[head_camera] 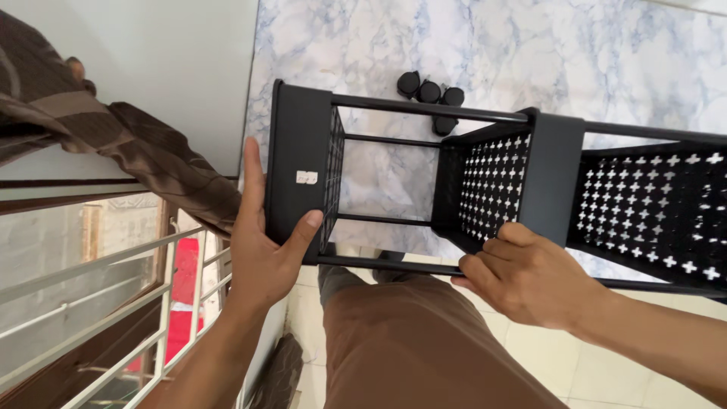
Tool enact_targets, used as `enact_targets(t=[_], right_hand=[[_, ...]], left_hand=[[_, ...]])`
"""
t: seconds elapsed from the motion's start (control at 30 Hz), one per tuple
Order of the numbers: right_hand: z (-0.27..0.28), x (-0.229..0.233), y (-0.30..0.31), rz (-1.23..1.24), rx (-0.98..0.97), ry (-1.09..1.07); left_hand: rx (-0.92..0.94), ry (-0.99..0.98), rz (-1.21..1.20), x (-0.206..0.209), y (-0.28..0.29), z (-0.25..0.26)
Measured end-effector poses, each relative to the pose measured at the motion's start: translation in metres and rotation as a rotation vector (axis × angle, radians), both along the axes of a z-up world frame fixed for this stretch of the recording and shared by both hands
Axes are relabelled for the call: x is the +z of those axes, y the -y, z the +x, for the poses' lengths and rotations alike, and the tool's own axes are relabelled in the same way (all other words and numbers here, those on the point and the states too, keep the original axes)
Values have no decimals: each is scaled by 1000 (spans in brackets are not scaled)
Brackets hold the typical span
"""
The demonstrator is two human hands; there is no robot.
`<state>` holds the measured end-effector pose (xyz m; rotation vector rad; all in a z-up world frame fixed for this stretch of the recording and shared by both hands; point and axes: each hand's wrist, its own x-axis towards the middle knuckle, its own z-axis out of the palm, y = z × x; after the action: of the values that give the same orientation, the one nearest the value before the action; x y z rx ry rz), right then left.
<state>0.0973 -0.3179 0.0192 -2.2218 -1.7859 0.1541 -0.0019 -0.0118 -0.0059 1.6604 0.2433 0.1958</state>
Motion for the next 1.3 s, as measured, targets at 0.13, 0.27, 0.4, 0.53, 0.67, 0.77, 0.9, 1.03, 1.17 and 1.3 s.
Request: enact_targets(t=[0.13, 0.27, 0.4, 0.53, 0.67, 0.77, 0.9, 1.03, 1.17, 1.3], right_hand=[[1, 0, -2, -34, -7, -8], [-1, 1, -3, -41, -22, 9], [-1, 2, -5, -49, -25, 56], [-8, 2, -6, -21, -50, 126], [-24, 2, -20, 40, -176, 274], [-57, -4, -52, 109, -336, 304], [-83, -12, -102, 226, -382, 228], [-86, -16, -136, 158, -389, 181], [-79, -9, -146, -14, -448, -76], [-45, -1, -147, -281, -424, -582]], left_hand=[[-7, 22, 10, 1, -1, -2], [-19, 9, 36, 0, -3, -2], [-21, 50, -29, -2, -1, -2], [23, 33, -1, -8, 0, -3], [34, 95, 152, -8, -1, -5], [51, 90, 133, -7, 0, -6], [52, 119, 169, -7, -2, -7], [50, 121, 157, -8, -2, -8], [54, 66, 133, -11, -4, -7], [55, 113, 192, -12, -4, -11]])
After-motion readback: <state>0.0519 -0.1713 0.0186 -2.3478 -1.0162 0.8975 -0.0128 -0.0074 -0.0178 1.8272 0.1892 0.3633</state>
